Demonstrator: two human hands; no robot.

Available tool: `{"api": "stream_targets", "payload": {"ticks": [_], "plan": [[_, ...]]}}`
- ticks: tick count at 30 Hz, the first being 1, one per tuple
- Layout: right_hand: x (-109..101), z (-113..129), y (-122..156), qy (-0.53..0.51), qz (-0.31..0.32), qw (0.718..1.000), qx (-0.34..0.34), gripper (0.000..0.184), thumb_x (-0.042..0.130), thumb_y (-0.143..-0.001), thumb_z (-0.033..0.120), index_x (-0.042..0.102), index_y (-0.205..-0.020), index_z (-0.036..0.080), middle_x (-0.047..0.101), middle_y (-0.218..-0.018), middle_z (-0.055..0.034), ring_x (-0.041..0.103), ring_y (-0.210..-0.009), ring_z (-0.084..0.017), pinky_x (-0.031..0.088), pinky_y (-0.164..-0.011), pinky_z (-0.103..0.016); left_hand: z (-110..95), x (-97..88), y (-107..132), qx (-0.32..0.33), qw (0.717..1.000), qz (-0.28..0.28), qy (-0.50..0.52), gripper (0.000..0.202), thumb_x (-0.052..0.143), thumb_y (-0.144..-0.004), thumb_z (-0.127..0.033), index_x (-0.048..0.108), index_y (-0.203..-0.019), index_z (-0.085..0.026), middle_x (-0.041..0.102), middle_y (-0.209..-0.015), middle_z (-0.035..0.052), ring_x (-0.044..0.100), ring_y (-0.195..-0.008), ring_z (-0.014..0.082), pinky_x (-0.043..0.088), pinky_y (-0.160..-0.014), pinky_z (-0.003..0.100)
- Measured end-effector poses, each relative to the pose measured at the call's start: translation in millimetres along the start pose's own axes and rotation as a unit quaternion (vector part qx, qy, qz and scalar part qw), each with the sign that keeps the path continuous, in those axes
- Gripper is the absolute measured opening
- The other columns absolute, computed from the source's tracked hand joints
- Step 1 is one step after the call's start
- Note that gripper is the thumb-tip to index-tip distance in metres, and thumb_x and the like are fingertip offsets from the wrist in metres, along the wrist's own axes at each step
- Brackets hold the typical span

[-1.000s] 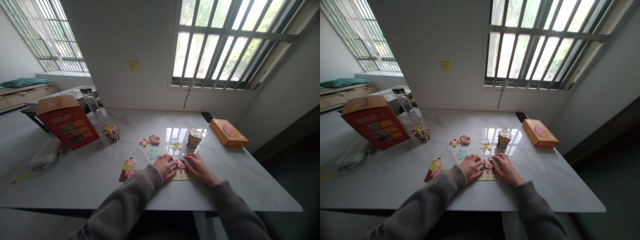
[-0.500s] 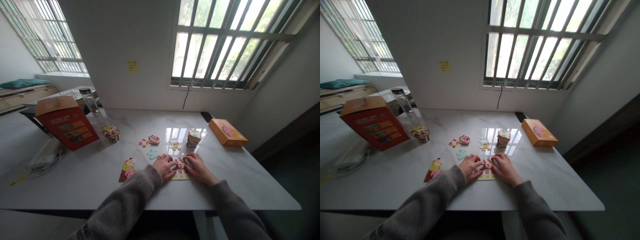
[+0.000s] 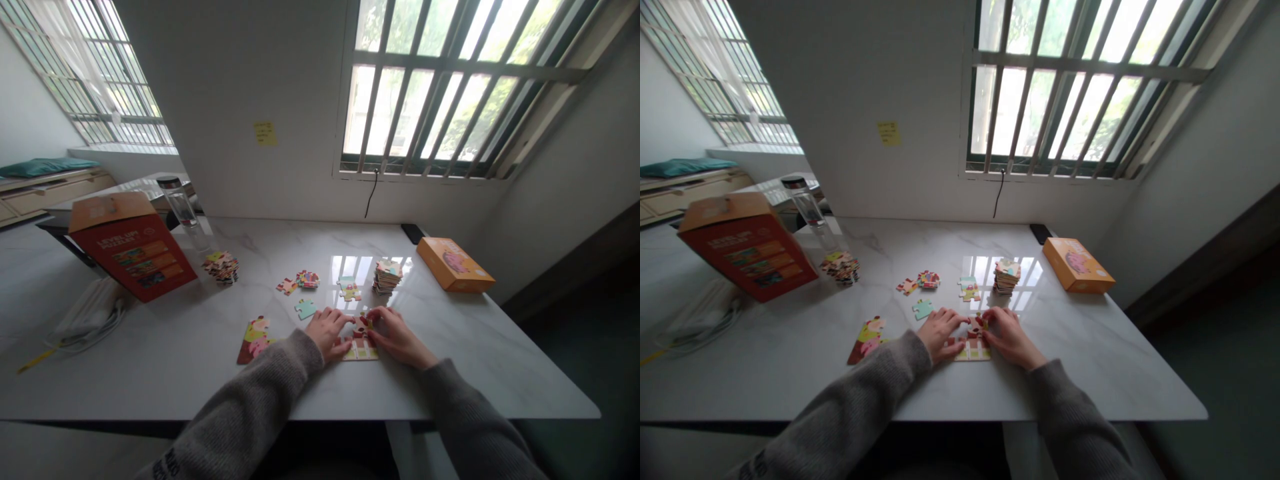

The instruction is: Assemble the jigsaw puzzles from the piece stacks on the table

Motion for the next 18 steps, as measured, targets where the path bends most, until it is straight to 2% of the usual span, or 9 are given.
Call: {"api": "stream_targets", "payload": {"ticks": [4, 9, 13, 18], "plan": [[0, -3, 0, -0.026, -0.010, 1.000, -0.007, 0.037, 0.064, -0.085, 0.025, 0.062, -0.122, 0.023, 0.069, -0.101, -0.0054, 0.060, -0.098, -0.024, 0.045, -0.095, -0.043, 0, 0.1, 0, 0.002, 1.000, -0.001, -0.002, 0.055, 0.063, -0.086, -0.039, 0.050, -0.137, -0.025, 0.061, -0.122, 0.0074, 0.050, -0.111, 0.0286, 0.039, -0.095, 0.044], [-1, 1, -3, -0.055, -0.014, 0.998, -0.001, 0.020, 0.057, -0.093, 0.032, 0.070, -0.105, 0.022, 0.072, -0.099, -0.0070, 0.063, -0.095, -0.025, 0.048, -0.092, -0.042, 2, 2.2, -1, -0.001, 1.000, -0.003, -0.012, 0.070, 0.063, -0.087, -0.041, 0.037, -0.149, -0.022, 0.060, -0.124, 0.0092, 0.050, -0.111, 0.0290, 0.038, -0.095, 0.044], [-2, -1, -6, -0.113, -0.014, 0.993, 0.030, 0.028, 0.055, -0.096, 0.044, 0.071, -0.099, 0.021, 0.074, -0.095, -0.0072, 0.066, -0.089, -0.023, 0.053, -0.083, -0.037, 2, 2.8, -1, -0.002, 1.000, -0.003, -0.014, 0.072, 0.062, -0.087, -0.041, 0.036, -0.150, -0.022, 0.060, -0.125, 0.0093, 0.050, -0.111, 0.0292, 0.038, -0.095, 0.044], [-3, -14, -7, -0.200, -0.028, 0.976, 0.083, 0.036, 0.058, -0.092, 0.052, 0.070, -0.100, 0.020, 0.075, -0.097, -0.0069, 0.069, -0.088, -0.023, 0.055, -0.082, -0.036, 1, 2.2, -1, -0.001, 1.000, -0.002, -0.014, 0.073, 0.063, -0.086, -0.040, 0.036, -0.150, -0.021, 0.060, -0.124, 0.0093, 0.051, -0.111, 0.0291, 0.039, -0.094, 0.043]]}}
Point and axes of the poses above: each hand's wrist, its own y-axis away from the middle knuckle, its own x-axis out of the palm, z = x × y, the point moved 10 cm from there along -y, towards the middle knuckle
